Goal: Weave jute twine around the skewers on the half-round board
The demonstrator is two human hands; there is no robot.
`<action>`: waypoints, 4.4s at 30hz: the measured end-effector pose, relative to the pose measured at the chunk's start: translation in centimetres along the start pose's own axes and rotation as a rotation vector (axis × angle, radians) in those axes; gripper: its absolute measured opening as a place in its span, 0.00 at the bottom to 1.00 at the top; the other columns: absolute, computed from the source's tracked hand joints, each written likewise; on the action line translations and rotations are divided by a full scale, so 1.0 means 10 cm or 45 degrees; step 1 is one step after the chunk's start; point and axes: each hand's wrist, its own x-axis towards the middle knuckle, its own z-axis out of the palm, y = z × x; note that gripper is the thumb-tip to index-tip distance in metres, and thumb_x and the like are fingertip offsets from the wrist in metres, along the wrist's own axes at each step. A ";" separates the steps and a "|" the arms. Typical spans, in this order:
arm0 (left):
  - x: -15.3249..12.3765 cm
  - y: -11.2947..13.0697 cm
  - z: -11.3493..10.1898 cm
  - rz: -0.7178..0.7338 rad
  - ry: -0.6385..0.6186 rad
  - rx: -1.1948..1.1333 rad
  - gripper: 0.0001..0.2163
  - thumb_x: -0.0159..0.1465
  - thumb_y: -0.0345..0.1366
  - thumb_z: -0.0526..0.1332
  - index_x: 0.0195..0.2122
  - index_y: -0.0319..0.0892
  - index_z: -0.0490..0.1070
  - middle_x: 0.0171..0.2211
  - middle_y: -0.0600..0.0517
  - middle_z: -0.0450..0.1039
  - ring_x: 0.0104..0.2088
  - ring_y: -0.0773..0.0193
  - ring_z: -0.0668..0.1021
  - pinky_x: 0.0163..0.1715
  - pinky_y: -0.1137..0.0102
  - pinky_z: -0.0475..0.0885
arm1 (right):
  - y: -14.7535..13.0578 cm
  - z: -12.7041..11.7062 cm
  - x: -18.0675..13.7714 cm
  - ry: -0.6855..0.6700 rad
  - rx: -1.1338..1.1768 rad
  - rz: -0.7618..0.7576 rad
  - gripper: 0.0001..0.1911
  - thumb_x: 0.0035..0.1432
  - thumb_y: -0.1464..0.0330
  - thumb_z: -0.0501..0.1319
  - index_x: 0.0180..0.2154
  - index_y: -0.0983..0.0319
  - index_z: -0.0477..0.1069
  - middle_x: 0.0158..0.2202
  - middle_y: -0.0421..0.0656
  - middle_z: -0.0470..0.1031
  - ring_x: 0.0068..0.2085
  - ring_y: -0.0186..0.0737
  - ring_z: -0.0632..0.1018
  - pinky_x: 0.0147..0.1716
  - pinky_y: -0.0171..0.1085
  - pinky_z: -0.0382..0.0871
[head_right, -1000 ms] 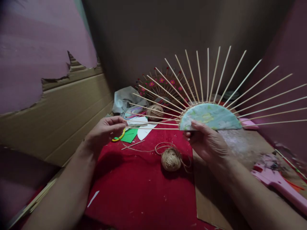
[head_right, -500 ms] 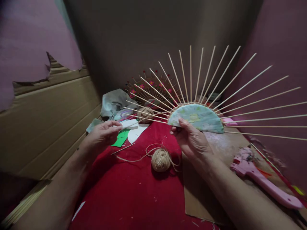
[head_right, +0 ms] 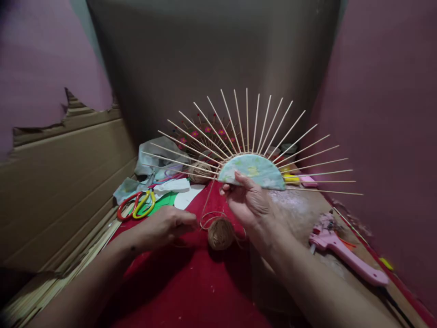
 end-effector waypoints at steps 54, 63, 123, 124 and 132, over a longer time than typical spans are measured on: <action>0.44 0.55 0.41 -0.437 0.984 -1.628 0.09 0.55 0.36 0.61 0.36 0.38 0.68 0.16 0.59 0.63 0.14 0.74 0.63 0.13 0.78 0.59 | 0.29 -0.16 -0.13 -0.033 -0.049 0.169 0.07 0.36 0.79 0.65 0.23 0.66 0.71 0.23 0.39 0.74 0.27 0.30 0.72 0.32 0.30 0.68; 0.39 0.36 0.28 -0.460 0.773 -1.240 0.07 0.54 0.36 0.60 0.30 0.38 0.72 0.23 0.54 0.70 0.19 0.73 0.67 0.17 0.77 0.61 | 0.12 -0.16 -0.16 -0.040 -0.130 0.203 0.06 0.38 0.79 0.62 0.21 0.64 0.70 0.21 0.38 0.74 0.27 0.32 0.72 0.36 0.35 0.68; -0.12 -0.65 -0.16 -0.738 0.926 -1.104 0.10 0.47 0.39 0.64 0.23 0.35 0.69 0.17 0.53 0.63 0.17 0.71 0.65 0.18 0.73 0.60 | -0.07 -0.42 -0.05 0.013 -0.066 0.139 0.11 0.40 0.83 0.58 0.24 0.62 0.66 0.23 0.39 0.73 0.27 0.34 0.73 0.31 0.37 0.73; -0.09 -0.65 -0.11 -0.745 0.925 -1.024 0.11 0.48 0.40 0.63 0.25 0.35 0.70 0.17 0.54 0.63 0.17 0.71 0.65 0.17 0.74 0.58 | -0.07 -0.41 -0.07 -0.014 -0.043 0.134 0.11 0.40 0.83 0.58 0.25 0.62 0.66 0.24 0.39 0.73 0.27 0.34 0.74 0.31 0.37 0.73; 0.23 -0.43 0.40 -0.667 0.757 -0.340 0.09 0.53 0.36 0.58 0.18 0.40 0.68 0.20 0.52 0.66 0.25 0.64 0.67 0.29 0.69 0.61 | 0.11 -0.31 -0.29 -0.245 0.029 0.350 0.07 0.41 0.80 0.60 0.25 0.64 0.67 0.23 0.41 0.77 0.25 0.36 0.76 0.31 0.38 0.74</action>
